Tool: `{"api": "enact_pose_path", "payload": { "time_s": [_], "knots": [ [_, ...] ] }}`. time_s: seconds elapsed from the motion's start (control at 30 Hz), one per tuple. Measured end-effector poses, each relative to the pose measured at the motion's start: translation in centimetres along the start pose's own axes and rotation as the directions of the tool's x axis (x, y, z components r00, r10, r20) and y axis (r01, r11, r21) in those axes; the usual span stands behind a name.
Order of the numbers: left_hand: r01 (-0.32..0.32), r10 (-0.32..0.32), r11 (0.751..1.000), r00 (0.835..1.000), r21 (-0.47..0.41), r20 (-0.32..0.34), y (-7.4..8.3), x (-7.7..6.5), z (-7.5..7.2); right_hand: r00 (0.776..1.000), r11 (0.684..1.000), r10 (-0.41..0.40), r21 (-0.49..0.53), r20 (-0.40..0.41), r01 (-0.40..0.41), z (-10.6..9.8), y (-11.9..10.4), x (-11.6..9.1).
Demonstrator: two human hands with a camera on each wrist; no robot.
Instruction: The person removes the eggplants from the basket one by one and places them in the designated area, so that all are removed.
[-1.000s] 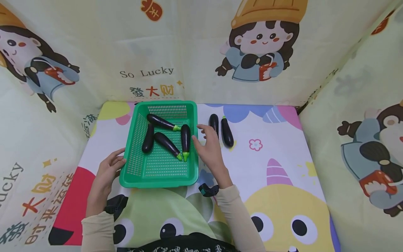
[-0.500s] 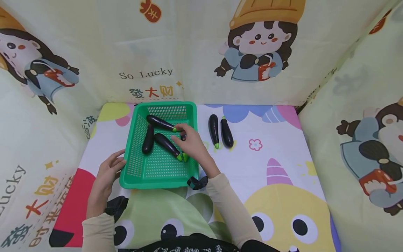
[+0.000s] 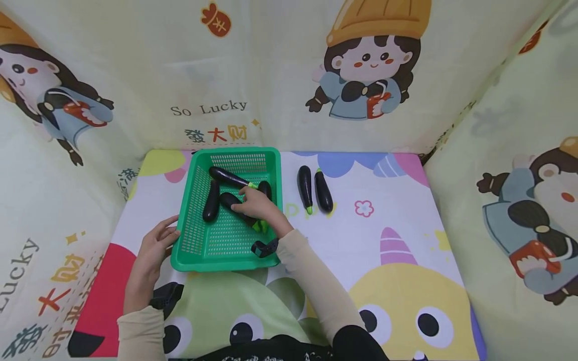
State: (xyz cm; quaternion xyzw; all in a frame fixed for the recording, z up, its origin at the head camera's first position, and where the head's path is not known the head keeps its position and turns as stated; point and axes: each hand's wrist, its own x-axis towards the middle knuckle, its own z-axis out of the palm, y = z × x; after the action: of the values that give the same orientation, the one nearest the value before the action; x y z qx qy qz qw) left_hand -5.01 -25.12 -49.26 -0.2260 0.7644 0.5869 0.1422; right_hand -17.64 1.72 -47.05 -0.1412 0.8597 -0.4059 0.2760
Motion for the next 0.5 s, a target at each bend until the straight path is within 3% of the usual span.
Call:
{"api": "enact_pose_path", "payload": {
  "time_s": [0.2,0.5],
  "knots": [
    [-0.001,0.001,1.000,1.000,-0.004,0.007,-0.1,0.2,0.0,0.998,0.991,0.057,-0.119,0.004,-0.057,1.2,0.0,1.0],
    [0.002,-0.002,1.000,1.000,-0.009,0.002,-0.2,0.1,0.1,0.998,0.968,0.064,-0.243,-0.010,-0.065,2.7,-0.3,1.4]
  ]
}}
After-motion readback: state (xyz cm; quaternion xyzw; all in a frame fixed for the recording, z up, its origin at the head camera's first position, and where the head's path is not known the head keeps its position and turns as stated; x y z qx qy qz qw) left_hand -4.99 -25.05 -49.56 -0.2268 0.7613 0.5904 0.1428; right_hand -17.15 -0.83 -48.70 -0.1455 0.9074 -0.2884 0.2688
